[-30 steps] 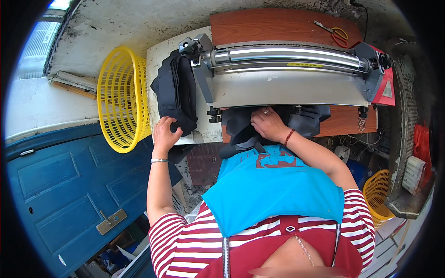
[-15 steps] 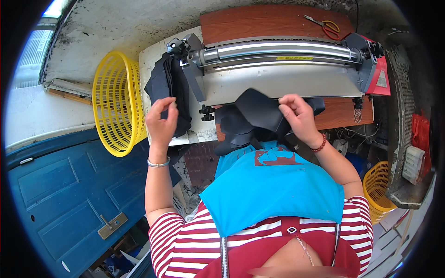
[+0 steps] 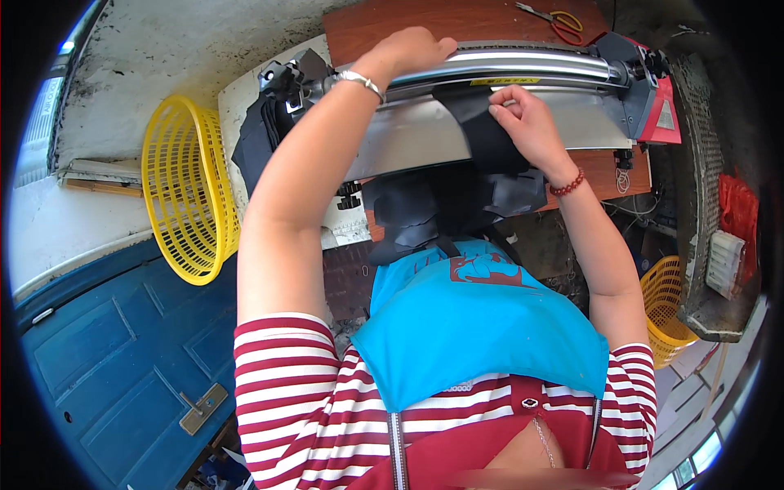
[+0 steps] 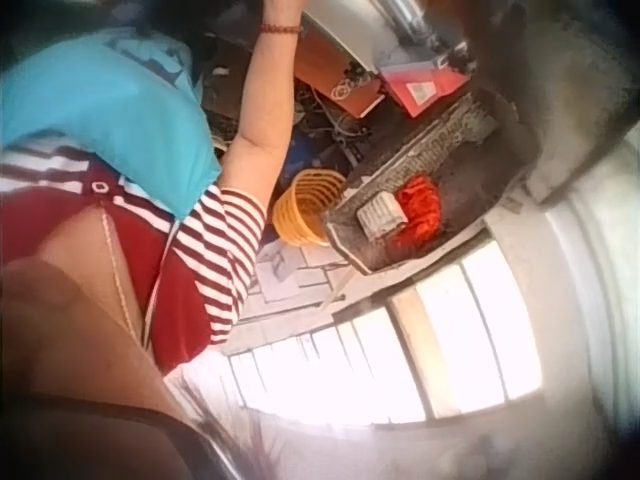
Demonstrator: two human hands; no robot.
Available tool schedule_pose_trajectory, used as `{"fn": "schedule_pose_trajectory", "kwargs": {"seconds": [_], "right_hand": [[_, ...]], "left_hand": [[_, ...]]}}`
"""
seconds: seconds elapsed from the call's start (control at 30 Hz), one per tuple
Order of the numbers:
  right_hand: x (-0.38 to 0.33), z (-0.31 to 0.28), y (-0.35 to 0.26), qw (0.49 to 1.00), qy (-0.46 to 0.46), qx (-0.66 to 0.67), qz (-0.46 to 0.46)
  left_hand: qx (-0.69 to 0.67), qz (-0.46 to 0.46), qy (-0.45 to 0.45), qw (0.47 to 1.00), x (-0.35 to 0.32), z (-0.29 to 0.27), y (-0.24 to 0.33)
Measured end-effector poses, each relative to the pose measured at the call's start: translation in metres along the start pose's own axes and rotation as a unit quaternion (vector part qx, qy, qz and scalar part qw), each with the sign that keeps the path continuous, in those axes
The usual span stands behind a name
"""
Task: The recorder is applying adhesive to black shoe components using a motorized roller machine.
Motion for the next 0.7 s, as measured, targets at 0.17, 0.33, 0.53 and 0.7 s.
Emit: {"fn": "schedule_pose_trajectory", "kwargs": {"seconds": [0.17,0.33,0.53,0.7], "right_hand": [[-0.022,-0.01,-0.048,0.892,0.079,-0.354,-0.27],[-0.088,0.068,-0.026,0.908,-0.118,-0.154,-0.372],[-0.092,0.152,0.065,0.884,-0.145,-0.369,-0.247],[-0.083,0.155,0.077,0.871,-0.161,-0.367,-0.284]], "left_hand": [[-0.143,0.006,0.021,0.99,0.045,-0.012,-0.034],[-0.197,-0.003,0.137,0.971,0.02,-0.065,-0.003],[-0.233,-0.013,0.208,0.95,-0.026,-0.147,0.009],[-0.207,0.034,0.269,0.94,-0.061,-0.19,0.005]]}}
Point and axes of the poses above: each hand's wrist, its own x-axis towards the middle knuckle, its own z-axis out of the palm, y = z × x, the point moved 4 cm from there along x, towards the middle knuckle, and after that the axes turned 6 degrees about -z, right-handed, at the moved point
